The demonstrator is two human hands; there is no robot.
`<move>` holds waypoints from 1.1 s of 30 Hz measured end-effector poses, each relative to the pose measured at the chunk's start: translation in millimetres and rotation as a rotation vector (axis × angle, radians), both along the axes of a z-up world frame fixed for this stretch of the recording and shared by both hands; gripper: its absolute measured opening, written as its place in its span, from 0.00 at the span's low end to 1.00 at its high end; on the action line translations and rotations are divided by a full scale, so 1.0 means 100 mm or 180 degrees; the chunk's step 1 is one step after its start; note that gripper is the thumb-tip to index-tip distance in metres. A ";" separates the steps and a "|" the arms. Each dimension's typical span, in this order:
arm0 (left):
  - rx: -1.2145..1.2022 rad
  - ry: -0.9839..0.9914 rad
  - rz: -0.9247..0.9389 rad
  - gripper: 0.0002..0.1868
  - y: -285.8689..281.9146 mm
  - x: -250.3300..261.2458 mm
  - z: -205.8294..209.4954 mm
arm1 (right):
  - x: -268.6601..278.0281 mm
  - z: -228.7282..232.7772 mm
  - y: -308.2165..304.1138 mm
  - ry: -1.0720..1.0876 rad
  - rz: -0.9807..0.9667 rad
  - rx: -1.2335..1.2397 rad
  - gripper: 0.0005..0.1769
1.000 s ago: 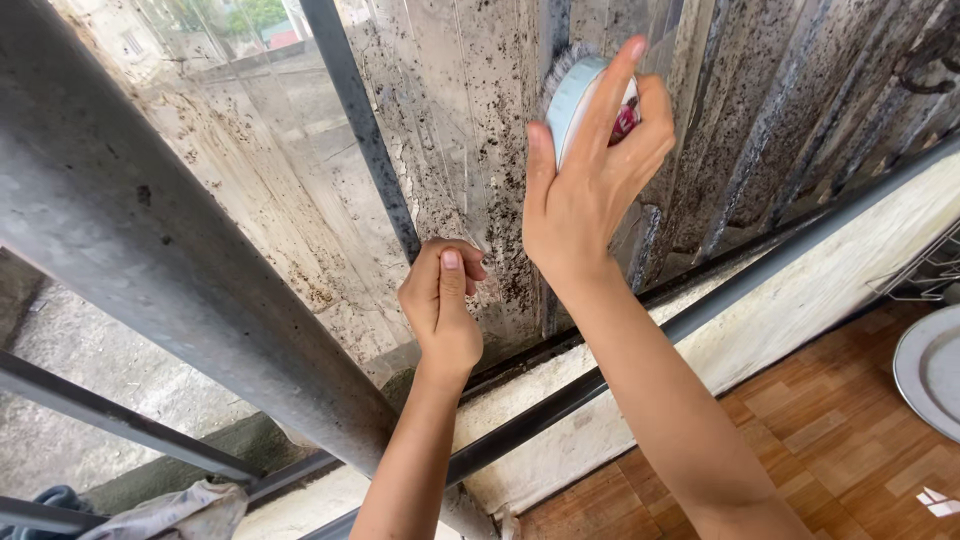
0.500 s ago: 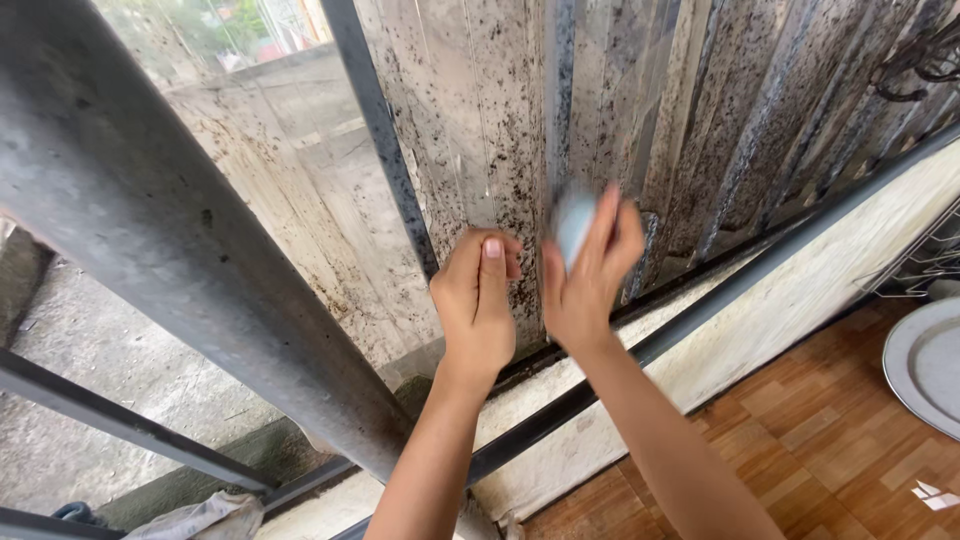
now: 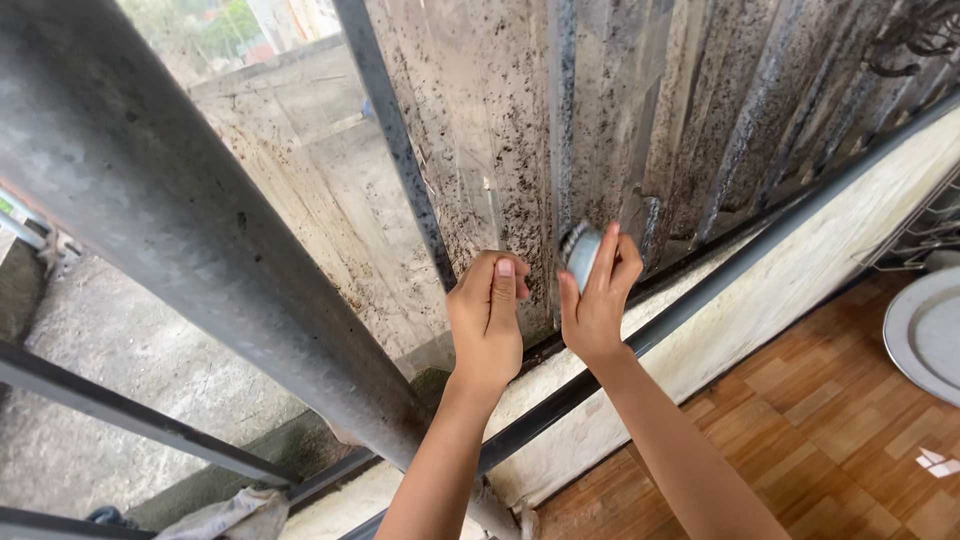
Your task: The person scrubs a dirty window pane and its metal frame using a small brush. They rinse the brush under a tap and continue scrubbing different sections of the window. The person also moves a bucket on the floor during the task.
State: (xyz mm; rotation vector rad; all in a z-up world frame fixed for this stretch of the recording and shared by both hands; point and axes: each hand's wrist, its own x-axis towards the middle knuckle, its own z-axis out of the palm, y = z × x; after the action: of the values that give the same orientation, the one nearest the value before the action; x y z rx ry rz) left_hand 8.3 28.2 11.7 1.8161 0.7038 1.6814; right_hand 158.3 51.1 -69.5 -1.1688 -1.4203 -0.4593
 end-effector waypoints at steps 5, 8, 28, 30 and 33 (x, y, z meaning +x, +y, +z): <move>-0.0190 -0.0045 0.0092 0.16 0.11 0.11 0.12 | 0.13 0.49 0.27 -0.0201 -0.0472 0.0222 0.42; -0.0194 -0.0171 0.0142 0.17 0.15 0.19 0.12 | 0.06 0.22 0.23 -0.0187 -0.0410 0.0210 0.43; 0.0373 0.0278 0.0842 0.18 0.22 0.38 0.35 | 0.33 0.26 0.25 -0.0277 0.0197 0.0380 0.45; 0.0479 0.0467 0.0916 0.17 0.24 0.35 0.54 | 0.42 0.64 0.44 -0.0254 0.0125 0.0310 0.44; 0.0614 0.0688 0.0964 0.15 0.18 0.33 0.83 | 0.35 0.71 0.40 -0.0237 0.0061 0.0405 0.45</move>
State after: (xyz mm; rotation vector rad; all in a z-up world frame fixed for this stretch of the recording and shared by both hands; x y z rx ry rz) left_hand 41.2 46.6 94.3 2.1369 0.9790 1.8114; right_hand 193.2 91.3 1.8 -1.0442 -1.4432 -0.5766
